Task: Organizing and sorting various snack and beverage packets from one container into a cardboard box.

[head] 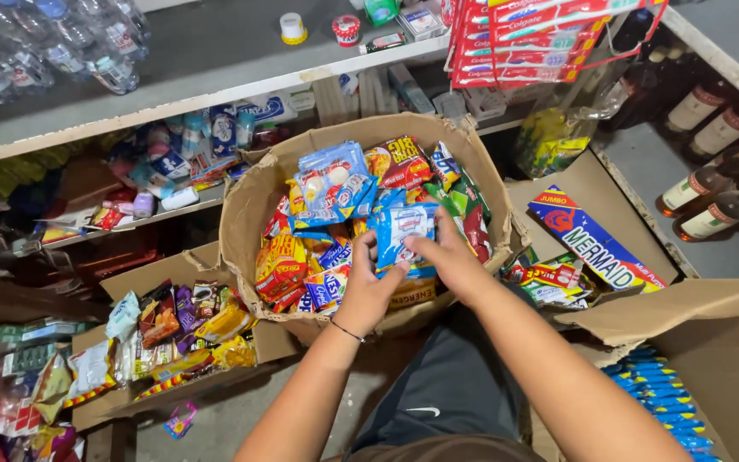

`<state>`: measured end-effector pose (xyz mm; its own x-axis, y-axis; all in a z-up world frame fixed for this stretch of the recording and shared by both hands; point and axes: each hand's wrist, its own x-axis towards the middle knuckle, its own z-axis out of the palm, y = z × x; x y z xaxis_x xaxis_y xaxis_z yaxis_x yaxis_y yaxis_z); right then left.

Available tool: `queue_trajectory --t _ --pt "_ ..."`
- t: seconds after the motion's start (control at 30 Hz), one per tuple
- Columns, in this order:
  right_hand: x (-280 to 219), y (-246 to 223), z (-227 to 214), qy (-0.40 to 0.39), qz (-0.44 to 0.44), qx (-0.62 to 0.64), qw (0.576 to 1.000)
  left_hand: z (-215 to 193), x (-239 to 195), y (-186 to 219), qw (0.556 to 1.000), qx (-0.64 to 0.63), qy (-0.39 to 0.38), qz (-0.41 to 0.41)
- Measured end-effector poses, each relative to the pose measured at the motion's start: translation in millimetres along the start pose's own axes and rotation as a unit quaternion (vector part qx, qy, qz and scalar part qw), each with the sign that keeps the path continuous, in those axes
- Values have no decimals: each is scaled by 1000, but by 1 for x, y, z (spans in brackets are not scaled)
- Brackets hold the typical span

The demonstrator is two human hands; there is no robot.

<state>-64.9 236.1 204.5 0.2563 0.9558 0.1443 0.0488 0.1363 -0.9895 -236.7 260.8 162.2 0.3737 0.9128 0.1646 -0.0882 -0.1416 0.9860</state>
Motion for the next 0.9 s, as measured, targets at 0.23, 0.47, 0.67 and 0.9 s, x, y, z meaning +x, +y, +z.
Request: queue_trajectory --t 0.23,0.47,0.67,0.9 --pt "-10 -67 -4 -35 61 153 986 -7 -2 37 968 195 -62 146" --pt "-23 -118 -9 -28 13 281 959 -35 32 -25 967 232 27 106" --pt "-3 -62 -2 4 63 187 980 -19 29 14 993 -62 79 -67" --pt "1 -28 3 -29 30 80 996 -24 41 5 924 -359 19 -126"
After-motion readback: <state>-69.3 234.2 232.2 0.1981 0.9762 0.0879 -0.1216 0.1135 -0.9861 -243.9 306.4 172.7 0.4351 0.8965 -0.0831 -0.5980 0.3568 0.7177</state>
